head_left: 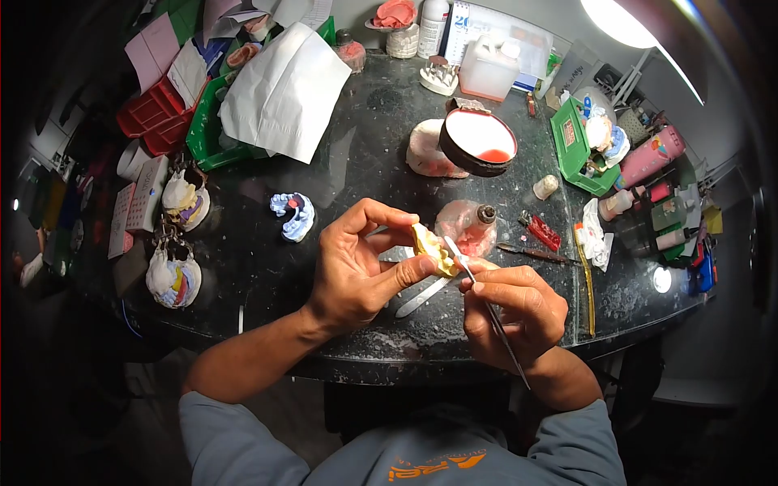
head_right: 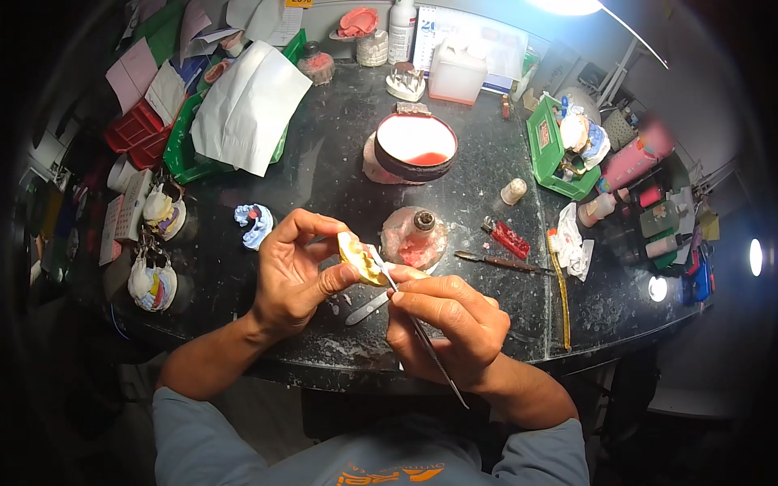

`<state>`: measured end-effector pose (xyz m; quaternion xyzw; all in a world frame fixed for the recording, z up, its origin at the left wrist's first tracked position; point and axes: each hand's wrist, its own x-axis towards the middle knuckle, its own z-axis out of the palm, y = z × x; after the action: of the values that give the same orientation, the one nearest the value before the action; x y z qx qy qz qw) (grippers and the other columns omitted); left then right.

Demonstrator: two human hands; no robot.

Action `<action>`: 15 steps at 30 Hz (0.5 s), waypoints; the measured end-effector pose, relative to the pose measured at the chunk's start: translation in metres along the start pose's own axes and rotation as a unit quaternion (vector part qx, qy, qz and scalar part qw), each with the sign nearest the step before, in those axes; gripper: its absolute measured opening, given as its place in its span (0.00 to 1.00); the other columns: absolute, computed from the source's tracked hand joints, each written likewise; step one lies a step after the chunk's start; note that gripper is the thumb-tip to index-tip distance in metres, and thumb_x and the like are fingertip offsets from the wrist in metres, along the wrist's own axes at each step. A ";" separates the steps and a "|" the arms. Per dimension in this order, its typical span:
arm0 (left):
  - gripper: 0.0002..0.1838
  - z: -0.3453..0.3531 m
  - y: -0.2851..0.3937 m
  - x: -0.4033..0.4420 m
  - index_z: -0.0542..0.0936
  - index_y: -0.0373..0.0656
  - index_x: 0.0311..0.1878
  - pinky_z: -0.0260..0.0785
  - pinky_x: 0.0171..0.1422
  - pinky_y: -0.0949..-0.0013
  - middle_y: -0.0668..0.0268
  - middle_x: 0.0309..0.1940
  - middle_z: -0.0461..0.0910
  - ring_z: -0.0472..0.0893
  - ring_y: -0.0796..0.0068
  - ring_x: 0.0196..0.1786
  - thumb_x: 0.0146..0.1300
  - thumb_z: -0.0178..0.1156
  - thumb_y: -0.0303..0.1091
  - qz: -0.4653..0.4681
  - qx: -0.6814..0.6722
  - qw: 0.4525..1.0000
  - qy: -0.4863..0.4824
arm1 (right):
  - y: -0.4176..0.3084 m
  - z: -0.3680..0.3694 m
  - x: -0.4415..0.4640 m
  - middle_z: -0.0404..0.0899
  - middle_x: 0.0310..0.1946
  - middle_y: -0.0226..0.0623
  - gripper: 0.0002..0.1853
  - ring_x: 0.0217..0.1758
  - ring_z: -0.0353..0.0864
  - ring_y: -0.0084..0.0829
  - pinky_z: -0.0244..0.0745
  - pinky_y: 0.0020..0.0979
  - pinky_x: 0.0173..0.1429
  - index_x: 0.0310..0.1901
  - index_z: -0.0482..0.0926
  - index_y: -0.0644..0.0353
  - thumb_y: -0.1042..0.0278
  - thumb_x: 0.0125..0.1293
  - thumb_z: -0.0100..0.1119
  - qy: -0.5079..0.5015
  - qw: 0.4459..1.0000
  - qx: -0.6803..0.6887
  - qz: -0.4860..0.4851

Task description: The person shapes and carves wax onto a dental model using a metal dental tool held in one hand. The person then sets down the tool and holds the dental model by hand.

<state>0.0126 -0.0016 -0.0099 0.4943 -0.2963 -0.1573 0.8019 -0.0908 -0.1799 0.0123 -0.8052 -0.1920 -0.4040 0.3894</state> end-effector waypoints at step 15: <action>0.23 -0.002 -0.006 -0.002 0.74 0.38 0.47 0.83 0.59 0.69 0.63 0.47 0.75 0.80 0.73 0.54 0.52 0.77 0.18 0.032 -0.014 0.999 -0.014 | -0.002 0.002 0.001 0.85 0.32 0.48 0.16 0.40 0.91 0.46 0.90 0.44 0.48 0.42 0.81 0.70 0.90 0.50 0.68 -0.006 0.999 0.039 -0.032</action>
<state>0.0125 -0.0017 -0.0164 0.4709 -0.3210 -0.1430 0.8092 -0.0902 -0.1769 0.0129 -0.7853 -0.2360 -0.4032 0.4061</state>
